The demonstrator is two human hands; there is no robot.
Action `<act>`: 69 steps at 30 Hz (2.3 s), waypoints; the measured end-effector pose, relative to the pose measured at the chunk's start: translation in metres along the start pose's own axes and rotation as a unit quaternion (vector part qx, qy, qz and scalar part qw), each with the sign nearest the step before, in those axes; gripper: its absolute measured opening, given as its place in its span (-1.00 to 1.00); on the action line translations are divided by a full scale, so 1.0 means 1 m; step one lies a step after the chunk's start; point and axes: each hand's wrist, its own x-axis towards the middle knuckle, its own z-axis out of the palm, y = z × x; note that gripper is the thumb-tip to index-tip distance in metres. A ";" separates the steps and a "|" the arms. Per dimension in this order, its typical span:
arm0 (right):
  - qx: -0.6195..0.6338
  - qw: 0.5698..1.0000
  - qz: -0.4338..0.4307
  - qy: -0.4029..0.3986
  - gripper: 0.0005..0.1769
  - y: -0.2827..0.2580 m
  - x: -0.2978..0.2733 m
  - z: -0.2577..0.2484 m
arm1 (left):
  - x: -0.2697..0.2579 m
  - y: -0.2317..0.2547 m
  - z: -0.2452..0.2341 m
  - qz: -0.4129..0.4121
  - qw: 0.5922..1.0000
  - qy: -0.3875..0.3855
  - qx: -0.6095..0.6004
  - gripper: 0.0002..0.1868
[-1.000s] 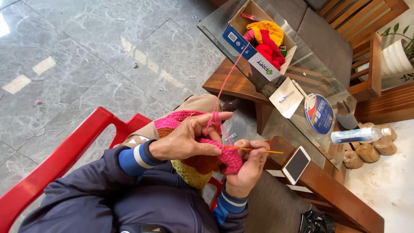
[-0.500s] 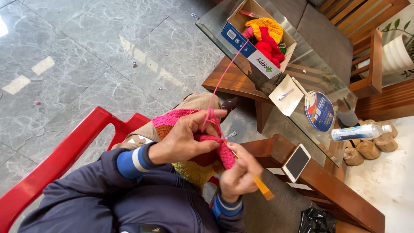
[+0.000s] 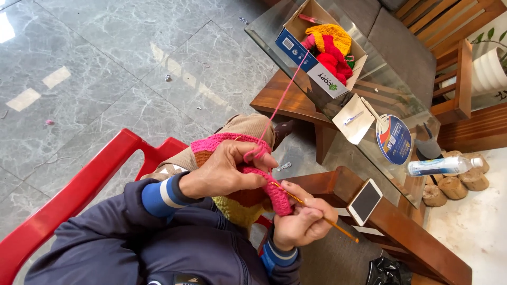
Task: A person is crocheting a multi-colored fabric item using a crochet hook and pink yarn while sitting in a red chair.
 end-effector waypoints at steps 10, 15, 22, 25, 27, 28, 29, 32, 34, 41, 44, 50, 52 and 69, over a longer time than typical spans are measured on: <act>-0.090 0.983 0.111 -0.111 -0.63 0.005 0.011 0.006 | 0.001 -0.016 0.010 0.000 0.998 -0.040 -0.039 -0.45; 0.196 0.934 0.288 -0.082 -0.74 0.009 0.024 -0.026 | 0.005 0.008 -0.011 0.038 0.994 -0.097 0.011 -0.84; 0.274 0.887 0.335 -0.164 -0.73 -0.014 0.022 -0.025 | 0.010 0.004 -0.035 0.282 0.777 -0.030 0.562 -0.67; 0.353 0.860 0.331 -0.162 -0.73 -0.011 0.025 -0.035 | 0.011 0.045 -0.026 0.227 0.915 -0.118 0.311 -0.69; 0.337 0.864 0.342 -0.152 -0.73 -0.008 0.027 -0.037 | 0.004 0.046 -0.031 0.119 0.969 -0.197 0.094 -0.69; 0.323 0.867 0.352 -0.141 -0.73 -0.006 0.028 -0.037 | 0.000 0.047 -0.033 0.000 0.956 -0.265 -0.127 -0.67; 0.323 0.867 0.352 -0.141 -0.73 -0.008 0.028 -0.032 | -0.001 0.040 -0.027 -0.001 0.956 -0.264 -0.127 -0.67; 0.294 0.885 0.331 -0.148 -0.73 -0.009 0.027 -0.026 | -0.003 0.021 -0.005 0.019 0.946 -0.285 -0.153 -0.03; 0.143 0.955 0.241 -0.093 -0.73 -0.005 0.021 -0.032 | -0.005 0.016 0.016 0.070 0.976 -0.199 0.049 0.17; -0.160 0.982 -0.036 -0.090 -0.61 -0.008 0.016 -0.012 | -0.007 -0.001 0.036 0.118 0.984 -0.002 0.132 -0.07; -0.220 0.945 -0.162 -0.179 -0.79 0.002 0.016 -0.001 | -0.009 -0.009 0.037 0.193 0.948 0.032 0.251 -0.12; -0.140 0.975 -0.136 -0.102 -0.52 0.030 0.001 -0.002 | 0.003 -0.012 0.019 -0.004 0.983 -0.065 -0.169 0.10; -0.010 0.999 -0.010 -0.051 -0.60 0.026 0.002 -0.002 | 0.005 -0.006 0.013 -0.040 0.981 -0.087 -0.169 -0.04; 0.063 0.981 0.175 -0.060 -0.72 -0.002 0.016 0.005 | 0.007 -0.012 0.014 0.032 0.998 -0.053 -0.029 -0.34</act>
